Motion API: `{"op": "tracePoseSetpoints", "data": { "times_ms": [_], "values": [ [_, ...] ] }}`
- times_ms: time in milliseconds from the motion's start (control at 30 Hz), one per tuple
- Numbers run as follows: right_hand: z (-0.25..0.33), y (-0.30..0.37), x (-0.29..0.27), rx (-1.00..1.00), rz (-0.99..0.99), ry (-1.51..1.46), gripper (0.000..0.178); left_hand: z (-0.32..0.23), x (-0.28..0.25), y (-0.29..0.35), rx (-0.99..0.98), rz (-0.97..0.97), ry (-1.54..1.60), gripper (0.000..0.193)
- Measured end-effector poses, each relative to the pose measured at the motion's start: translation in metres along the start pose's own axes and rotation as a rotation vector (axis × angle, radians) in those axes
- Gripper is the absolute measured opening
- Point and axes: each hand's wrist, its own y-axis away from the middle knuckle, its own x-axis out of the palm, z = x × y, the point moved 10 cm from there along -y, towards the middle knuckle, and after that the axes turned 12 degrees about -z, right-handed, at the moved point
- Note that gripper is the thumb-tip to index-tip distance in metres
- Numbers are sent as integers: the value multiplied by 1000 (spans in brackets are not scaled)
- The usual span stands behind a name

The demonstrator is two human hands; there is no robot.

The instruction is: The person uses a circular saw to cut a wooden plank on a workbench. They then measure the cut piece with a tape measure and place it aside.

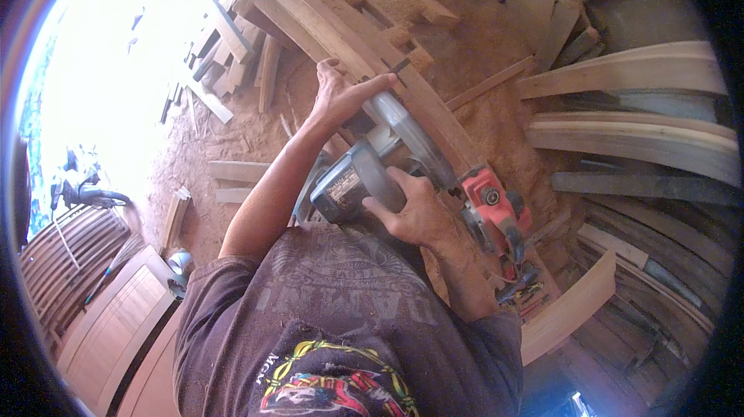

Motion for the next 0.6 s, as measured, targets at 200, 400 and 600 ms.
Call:
{"op": "tracePoseSetpoints", "data": {
  "times_ms": [200,400,600],
  "values": [
    [-1,-4,2,-17,5,-10,25,-3,-5,-2,10,-42,-8,129],
    [8,-9,4,-15,-5,37,32,8,-5,-13,-20,-47,41,129],
    [11,-14,7,3,11,70,35,6,-8,-16,-31,-17,41,131]
  ]
}}
